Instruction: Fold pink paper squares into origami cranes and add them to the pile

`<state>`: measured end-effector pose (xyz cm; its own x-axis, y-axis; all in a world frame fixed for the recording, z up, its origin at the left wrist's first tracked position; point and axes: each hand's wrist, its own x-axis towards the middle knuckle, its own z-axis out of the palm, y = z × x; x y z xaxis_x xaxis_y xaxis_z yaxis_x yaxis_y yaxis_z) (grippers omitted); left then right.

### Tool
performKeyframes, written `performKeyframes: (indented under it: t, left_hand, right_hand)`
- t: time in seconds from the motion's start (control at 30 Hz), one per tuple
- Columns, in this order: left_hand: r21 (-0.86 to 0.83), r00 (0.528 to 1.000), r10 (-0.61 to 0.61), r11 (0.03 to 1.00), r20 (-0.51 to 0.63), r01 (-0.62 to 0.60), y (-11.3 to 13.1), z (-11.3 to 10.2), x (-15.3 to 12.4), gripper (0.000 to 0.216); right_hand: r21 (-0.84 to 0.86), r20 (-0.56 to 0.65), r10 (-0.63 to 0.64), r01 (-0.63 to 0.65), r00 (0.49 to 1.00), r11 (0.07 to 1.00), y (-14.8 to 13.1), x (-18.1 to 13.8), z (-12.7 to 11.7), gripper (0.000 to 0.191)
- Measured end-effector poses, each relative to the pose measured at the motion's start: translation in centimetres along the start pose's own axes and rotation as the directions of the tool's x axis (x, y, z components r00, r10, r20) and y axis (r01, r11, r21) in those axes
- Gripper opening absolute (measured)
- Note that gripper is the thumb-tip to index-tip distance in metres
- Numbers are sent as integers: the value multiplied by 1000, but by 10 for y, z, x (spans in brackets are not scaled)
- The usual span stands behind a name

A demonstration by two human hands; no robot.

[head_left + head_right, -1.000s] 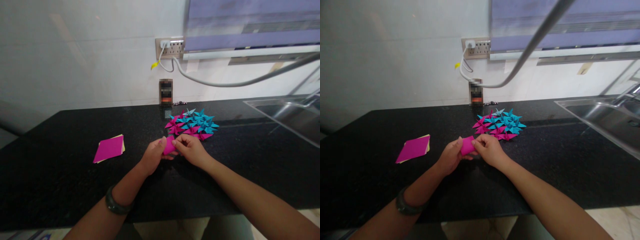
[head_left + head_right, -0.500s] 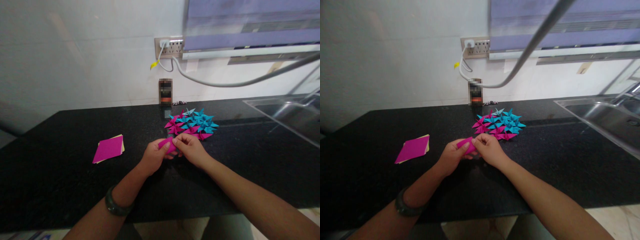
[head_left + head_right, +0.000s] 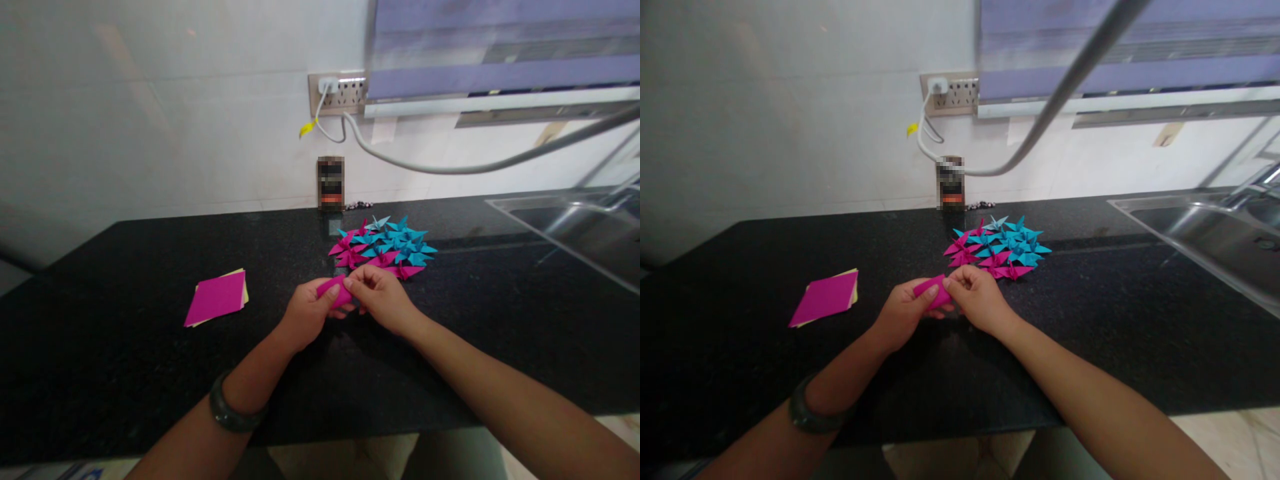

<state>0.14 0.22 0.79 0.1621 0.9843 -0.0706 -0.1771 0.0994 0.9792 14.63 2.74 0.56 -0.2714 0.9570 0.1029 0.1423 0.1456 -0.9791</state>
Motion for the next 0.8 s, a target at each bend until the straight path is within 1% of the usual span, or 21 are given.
performKeyframes:
  t: [0.13, 0.27, 0.33, 0.43, 0.47, 0.53, 0.6, 0.73, 0.8]
  left_hand:
    - [9, 1000, 1, 1000, 10, -1, -1, -1, 0, 33]
    - [62, 999, -10, 998, 41, 8, -3, -4, 2, 34]
    - [184, 999, 19, 983, 42, -26, -4, -6, 3, 31]
    - [427, 991, 131, 895, 26, -129, -5, -10, 5, 23]
    - [479, 987, 156, 865, 27, -150, -5, -12, 6, 22]
    - [530, 982, 186, 830, 29, -172, -5, -14, 6, 19]
    - [537, 976, 216, 822, 15, -190, -4, -14, 5, 18]
    - [462, 964, 247, 869, -102, -174, 0, -15, 6, 17]
    - [421, 958, 245, 892, -150, -163, 1, -14, 6, 16]
  right_hand:
    - [61, -10, 51, -50, 999, 997, -4, -1, 0, 21]
    - [-8, -28, 27, -27, 999, 1000, -6, -1, -2, 18]
    - [-54, -36, -3, 1, 999, 999, -6, 0, -4, 15]
    - [-142, -7, -54, 52, 999, 989, -5, 0, -7, 13]
    - [-176, 10, -71, 72, 997, 982, -4, 0, -8, 13]
    - [-226, 40, -96, 102, 995, 969, -5, -1, -9, 14]
    - [-218, 58, -96, 107, 994, 970, -7, -1, -9, 14]
    - [-135, 55, -79, 86, 995, 987, -10, -1, -10, 21]
    - [-158, 71, -96, 106, 993, 982, -11, -1, -12, 26]
